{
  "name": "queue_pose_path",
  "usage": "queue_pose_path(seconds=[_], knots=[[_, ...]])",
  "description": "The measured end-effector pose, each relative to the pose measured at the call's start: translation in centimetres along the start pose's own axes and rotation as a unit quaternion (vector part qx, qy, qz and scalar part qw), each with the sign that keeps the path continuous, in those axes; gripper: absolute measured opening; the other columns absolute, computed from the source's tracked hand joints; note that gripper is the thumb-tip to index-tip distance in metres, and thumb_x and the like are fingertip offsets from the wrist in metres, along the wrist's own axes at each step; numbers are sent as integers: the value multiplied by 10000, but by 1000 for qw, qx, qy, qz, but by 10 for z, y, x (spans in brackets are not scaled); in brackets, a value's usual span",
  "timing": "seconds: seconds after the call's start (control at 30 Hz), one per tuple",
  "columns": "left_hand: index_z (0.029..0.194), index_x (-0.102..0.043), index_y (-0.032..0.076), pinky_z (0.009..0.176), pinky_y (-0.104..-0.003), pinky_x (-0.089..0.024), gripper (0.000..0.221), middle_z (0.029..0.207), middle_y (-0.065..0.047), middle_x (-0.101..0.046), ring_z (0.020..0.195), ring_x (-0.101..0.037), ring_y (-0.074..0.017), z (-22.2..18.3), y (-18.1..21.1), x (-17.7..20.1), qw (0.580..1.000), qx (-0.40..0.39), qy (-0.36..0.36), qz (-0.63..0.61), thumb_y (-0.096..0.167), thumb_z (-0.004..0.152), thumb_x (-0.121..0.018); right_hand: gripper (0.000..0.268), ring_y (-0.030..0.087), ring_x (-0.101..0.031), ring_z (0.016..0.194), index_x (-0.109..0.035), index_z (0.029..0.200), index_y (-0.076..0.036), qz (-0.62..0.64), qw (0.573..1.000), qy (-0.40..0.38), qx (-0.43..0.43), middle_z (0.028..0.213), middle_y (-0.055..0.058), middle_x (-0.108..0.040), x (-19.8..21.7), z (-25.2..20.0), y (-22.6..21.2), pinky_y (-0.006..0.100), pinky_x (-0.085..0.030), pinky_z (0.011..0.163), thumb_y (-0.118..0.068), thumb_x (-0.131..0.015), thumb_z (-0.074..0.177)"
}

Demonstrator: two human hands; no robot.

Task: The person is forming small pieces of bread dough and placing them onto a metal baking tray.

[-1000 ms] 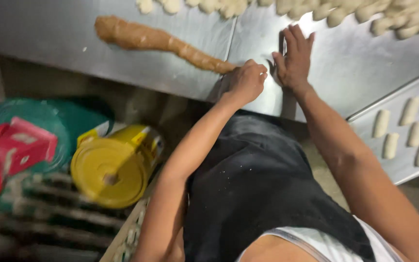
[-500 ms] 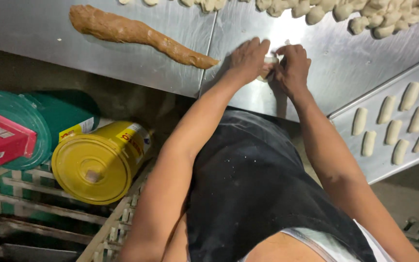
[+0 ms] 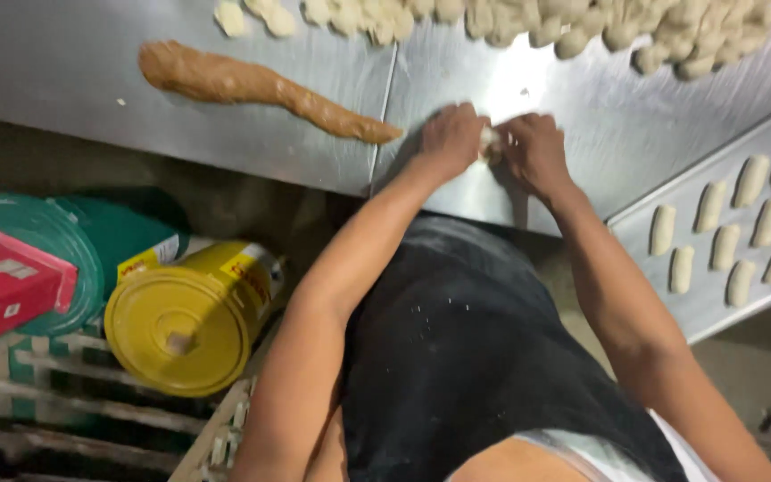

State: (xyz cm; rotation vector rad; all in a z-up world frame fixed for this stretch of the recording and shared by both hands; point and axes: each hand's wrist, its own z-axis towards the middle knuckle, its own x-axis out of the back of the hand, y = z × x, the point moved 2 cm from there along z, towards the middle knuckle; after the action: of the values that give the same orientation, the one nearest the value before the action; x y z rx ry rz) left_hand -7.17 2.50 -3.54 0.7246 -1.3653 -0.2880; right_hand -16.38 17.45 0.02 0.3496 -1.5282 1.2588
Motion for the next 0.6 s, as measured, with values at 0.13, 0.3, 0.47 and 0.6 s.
queue_pose_path(seconds=[0.13, 0.3, 0.47, 0.6], knots=[[1126, -595, 139, 802, -479, -552, 313, 1105, -97, -613, 1088, -612, -332, -12, 4, 5, 999, -23, -7, 31, 153, 850, -742, 253, 376, -590, 1054, -690, 1096, -129, 16, 999, -46, -9, 1094, 117, -645, -10, -10, -8, 506, -484, 883, -11, -619, 884], [1082, -645, 139, 806, -487, -552, 332, 1093, -110, -629, 1079, -622, -334, -16, 5, -4, 998, 6, -36, 41, 212, 775, -749, 285, 413, -586, 984, -705, 1170, -91, -71, 997, -31, 11, 1115, 160, -673, -1, -9, -31, 532, -475, 808, -57, -682, 888], [1086, -641, 117, 784, -492, -568, 284, 1123, -134, -637, 1064, -640, -357, -24, 4, -5, 999, 13, -25, 29, 244, 854, -745, 204, 368, -616, 1115, -667, 1161, -105, -74, 994, -80, 2, 1213, 118, -680, -15, -22, -49, 490, -506, 950, -72, -652, 960], [1078, -641, 120, 802, -497, -558, 342, 1127, -158, -628, 1026, -655, -373, -48, -13, 25, 999, 32, -7, 3, 228, 793, -797, 526, 405, -499, 1372, -543, 1416, 4, -157, 986, -53, 14, 1452, 196, -552, -36, -49, -79, 555, -356, 1214, -100, -634, 909]])
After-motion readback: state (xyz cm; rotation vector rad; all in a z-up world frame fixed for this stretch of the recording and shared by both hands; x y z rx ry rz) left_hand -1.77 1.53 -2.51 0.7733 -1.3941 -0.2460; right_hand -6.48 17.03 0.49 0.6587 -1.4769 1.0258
